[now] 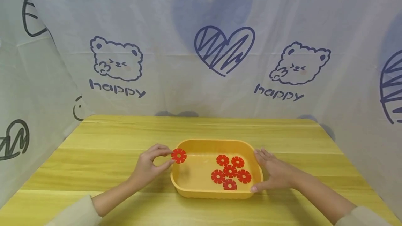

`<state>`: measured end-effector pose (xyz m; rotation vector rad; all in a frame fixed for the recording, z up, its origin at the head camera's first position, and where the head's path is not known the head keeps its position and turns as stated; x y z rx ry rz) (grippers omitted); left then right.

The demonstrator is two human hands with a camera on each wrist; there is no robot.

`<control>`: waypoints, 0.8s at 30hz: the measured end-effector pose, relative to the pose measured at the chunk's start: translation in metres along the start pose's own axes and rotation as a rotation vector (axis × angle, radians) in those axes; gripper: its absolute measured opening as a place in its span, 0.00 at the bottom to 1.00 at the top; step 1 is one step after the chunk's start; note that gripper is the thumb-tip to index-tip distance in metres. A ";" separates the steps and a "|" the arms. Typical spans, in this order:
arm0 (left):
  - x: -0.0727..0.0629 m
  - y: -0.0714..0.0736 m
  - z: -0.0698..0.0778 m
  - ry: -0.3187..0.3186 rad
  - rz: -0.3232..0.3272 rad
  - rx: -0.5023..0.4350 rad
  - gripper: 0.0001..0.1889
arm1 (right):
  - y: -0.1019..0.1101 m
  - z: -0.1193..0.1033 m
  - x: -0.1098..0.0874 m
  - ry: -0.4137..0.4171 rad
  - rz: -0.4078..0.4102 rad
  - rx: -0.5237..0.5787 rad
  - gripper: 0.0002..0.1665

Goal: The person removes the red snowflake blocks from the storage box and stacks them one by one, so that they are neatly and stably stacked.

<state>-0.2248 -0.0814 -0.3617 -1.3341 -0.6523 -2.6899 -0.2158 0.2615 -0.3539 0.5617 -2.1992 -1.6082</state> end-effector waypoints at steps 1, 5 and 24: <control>-0.001 0.003 -0.001 0.004 0.008 0.006 0.11 | 0.000 0.000 0.000 -0.003 -0.001 0.003 0.65; -0.006 0.014 -0.003 0.023 0.034 0.032 0.11 | -0.001 0.000 0.000 -0.013 -0.008 0.018 0.65; -0.023 0.053 -0.013 0.076 0.085 0.197 0.11 | 0.003 -0.001 0.000 -0.029 -0.004 0.002 0.65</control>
Point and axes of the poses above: each hand's wrist, its own x-axis towards the middle knuckle, its own y-axis out of the back of the hand, z = x × y, the point moved 5 cm from there along x, towards the middle knuckle, and after that the axes turned 8 degrees about z, right-handed, at the moved point
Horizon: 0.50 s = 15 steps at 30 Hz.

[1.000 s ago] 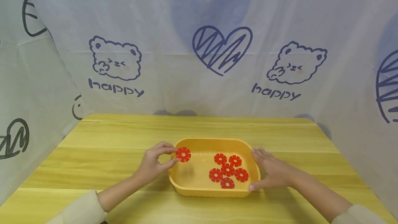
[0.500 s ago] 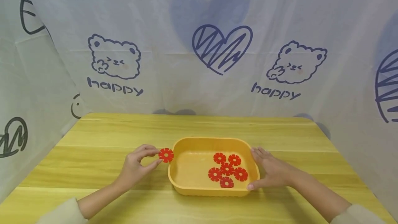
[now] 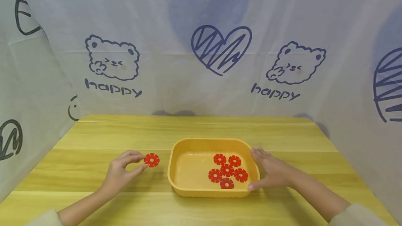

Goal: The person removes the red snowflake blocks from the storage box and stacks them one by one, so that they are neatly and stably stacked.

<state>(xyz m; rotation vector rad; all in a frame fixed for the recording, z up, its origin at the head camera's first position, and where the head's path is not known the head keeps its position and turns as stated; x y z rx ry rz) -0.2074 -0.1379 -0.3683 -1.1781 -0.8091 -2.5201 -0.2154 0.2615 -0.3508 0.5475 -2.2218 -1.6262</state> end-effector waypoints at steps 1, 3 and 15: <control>-0.001 0.000 -0.002 0.007 -0.005 -0.001 0.11 | 0.000 0.000 0.000 -0.003 -0.001 0.003 0.65; -0.004 0.000 -0.005 0.025 -0.016 -0.004 0.11 | -0.001 0.000 -0.001 -0.010 -0.005 0.007 0.65; -0.021 -0.003 -0.029 0.316 -0.096 -0.027 0.08 | -0.004 0.001 -0.001 0.000 0.011 0.006 0.65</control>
Point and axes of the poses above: each hand's wrist, its own x-axis towards the middle knuckle, its own y-axis out of the back of the hand, z = x × y, the point moved 5 cm from there along x, towards the middle knuckle, and after that the axes turned 8 degrees about z, right-handed, at the moved point
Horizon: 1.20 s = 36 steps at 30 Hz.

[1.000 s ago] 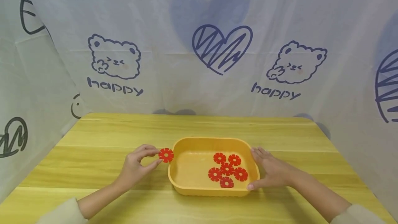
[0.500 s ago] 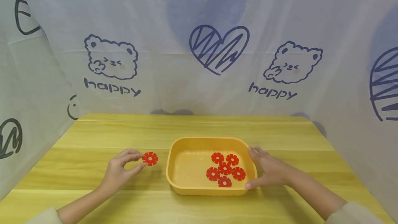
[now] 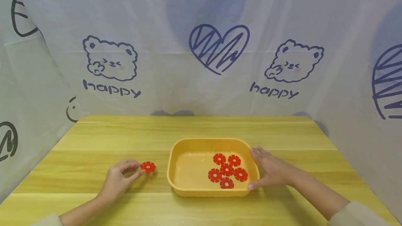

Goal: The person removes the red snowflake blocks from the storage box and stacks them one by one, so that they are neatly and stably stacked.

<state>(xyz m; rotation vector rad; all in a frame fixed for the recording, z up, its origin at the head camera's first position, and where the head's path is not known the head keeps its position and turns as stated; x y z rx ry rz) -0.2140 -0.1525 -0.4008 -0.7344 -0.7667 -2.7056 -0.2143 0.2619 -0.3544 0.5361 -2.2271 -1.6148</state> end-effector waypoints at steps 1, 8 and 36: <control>-0.001 0.000 -0.003 0.035 -0.009 -0.001 0.07 | 0.000 0.000 0.000 -0.001 -0.002 -0.001 0.65; -0.004 0.000 -0.012 0.089 -0.034 0.040 0.06 | 0.001 -0.001 0.001 -0.001 -0.010 0.000 0.65; -0.006 -0.003 -0.018 0.047 -0.168 0.233 0.08 | 0.003 -0.002 0.002 -0.011 -0.024 0.003 0.66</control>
Point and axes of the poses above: each hand's wrist, its own x-axis towards the middle knuckle, its own y-axis out of the back of the hand, z = x × y, the point moved 5 cm from there along x, towards the middle knuckle, and after that the axes turned 8 degrees about z, right-handed, at the moved point
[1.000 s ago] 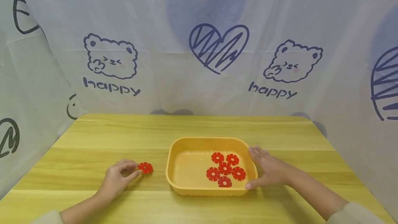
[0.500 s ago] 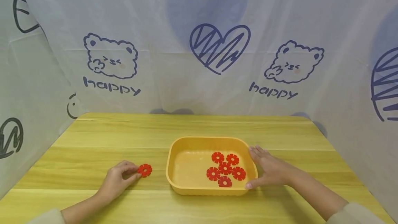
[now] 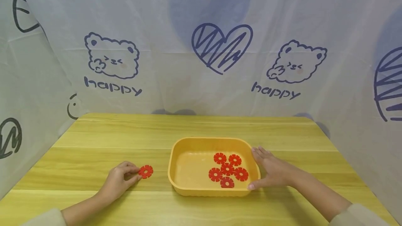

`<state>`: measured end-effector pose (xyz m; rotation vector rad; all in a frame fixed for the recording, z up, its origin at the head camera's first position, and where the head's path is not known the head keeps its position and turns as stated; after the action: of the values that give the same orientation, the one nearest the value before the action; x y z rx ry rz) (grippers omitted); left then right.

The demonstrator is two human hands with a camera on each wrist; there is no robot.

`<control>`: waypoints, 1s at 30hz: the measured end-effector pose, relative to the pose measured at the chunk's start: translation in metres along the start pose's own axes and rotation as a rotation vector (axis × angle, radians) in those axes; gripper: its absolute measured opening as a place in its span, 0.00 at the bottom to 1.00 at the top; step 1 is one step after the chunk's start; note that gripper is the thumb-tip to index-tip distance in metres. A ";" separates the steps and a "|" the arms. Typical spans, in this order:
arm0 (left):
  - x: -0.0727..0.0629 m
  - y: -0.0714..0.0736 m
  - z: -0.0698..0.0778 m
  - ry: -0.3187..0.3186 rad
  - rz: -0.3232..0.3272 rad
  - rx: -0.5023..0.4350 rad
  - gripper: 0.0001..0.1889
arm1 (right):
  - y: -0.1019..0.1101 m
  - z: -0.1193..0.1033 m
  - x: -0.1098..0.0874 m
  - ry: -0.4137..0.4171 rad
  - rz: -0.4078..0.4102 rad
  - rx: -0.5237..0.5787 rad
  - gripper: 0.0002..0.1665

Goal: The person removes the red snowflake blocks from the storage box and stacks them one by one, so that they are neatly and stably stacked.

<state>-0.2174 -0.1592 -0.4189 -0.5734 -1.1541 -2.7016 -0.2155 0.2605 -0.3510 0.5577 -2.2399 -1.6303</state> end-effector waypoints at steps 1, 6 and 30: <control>0.000 0.000 0.000 -0.001 -0.002 0.000 0.08 | 0.000 0.000 0.000 0.000 0.002 0.000 0.65; -0.002 0.001 -0.001 -0.003 -0.007 -0.013 0.09 | -0.003 0.002 -0.001 0.003 0.008 -0.002 0.65; 0.017 0.005 0.044 -0.104 0.173 -0.168 0.09 | -0.002 0.001 -0.001 0.019 0.008 -0.017 0.65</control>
<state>-0.2186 -0.1307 -0.3808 -0.8068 -0.8593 -2.6618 -0.2147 0.2617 -0.3534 0.5564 -2.2099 -1.6324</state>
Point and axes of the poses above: each hand's wrist, its own x-axis towards the middle knuckle, its own y-axis out of the back of the hand, z = x × y, the point moved 5 cm from there along x, towards the middle knuckle, and after that the axes turned 8 degrees about z, right-handed, at the moved point
